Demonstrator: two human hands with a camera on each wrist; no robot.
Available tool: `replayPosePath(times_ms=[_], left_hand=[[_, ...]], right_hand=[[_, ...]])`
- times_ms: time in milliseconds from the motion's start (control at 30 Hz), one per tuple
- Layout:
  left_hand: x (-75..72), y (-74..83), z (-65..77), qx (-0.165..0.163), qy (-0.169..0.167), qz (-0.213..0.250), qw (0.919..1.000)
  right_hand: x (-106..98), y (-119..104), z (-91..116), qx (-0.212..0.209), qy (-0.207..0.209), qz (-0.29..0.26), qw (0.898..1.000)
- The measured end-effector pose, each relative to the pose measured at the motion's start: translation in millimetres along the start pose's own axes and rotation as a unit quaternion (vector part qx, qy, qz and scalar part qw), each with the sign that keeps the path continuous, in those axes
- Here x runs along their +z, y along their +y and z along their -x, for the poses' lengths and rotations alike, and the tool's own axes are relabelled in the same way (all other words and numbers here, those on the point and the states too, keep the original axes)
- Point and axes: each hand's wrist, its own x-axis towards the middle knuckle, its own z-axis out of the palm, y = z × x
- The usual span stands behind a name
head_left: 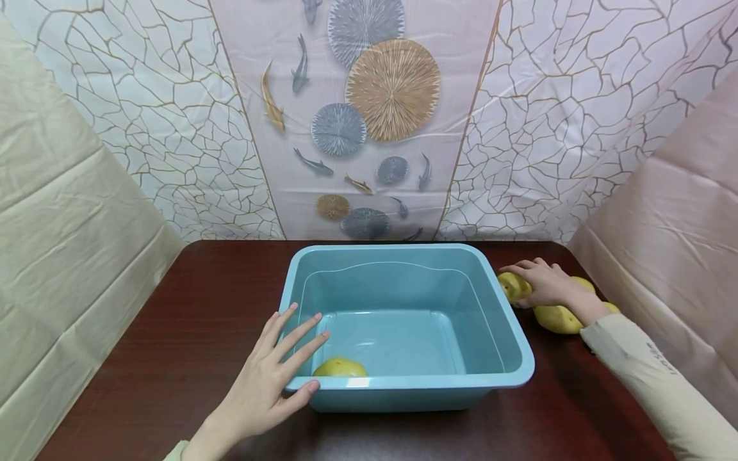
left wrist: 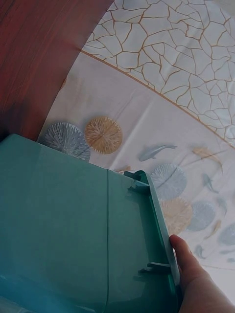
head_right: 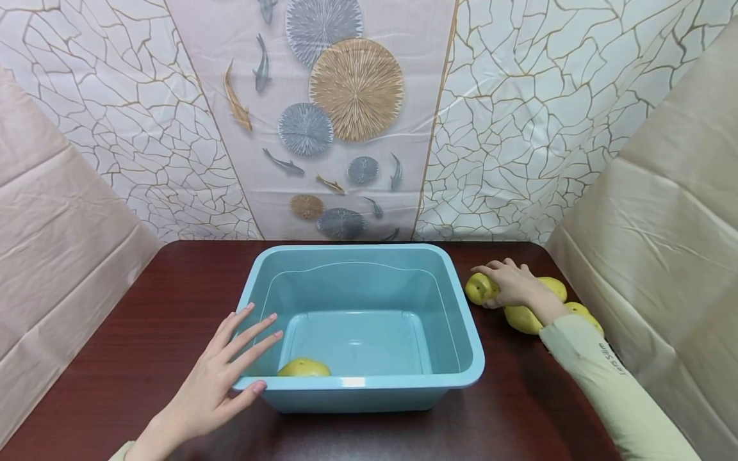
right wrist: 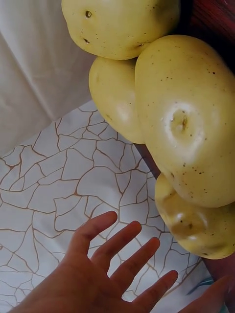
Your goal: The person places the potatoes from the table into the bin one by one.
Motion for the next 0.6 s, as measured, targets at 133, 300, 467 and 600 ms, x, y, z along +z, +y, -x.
replayPosePath(times_ms=[133, 300, 467, 600], left_hand=[[0.2, 0.2, 0.5, -0.003, -0.002, 0.000, 1.0000], [0.4, 0.3, 0.5, -0.003, 0.000, 0.000, 1.0000], [0.4, 0.2, 0.2, -0.001, 0.003, 0.001, 1.0000], [0.2, -0.1, -0.1, 0.000, 0.004, 0.003, 1.0000]], right_hand=[[3, 0, -1, -0.001, -0.005, -0.007, 1.000], [6, 1, -2, 0.000, -0.013, -0.011, 1.000], [9, 1, -2, -0.003, -0.017, -0.008, 1.000], [11, 2, -4, -0.003, -0.019, -0.008, 1.000]])
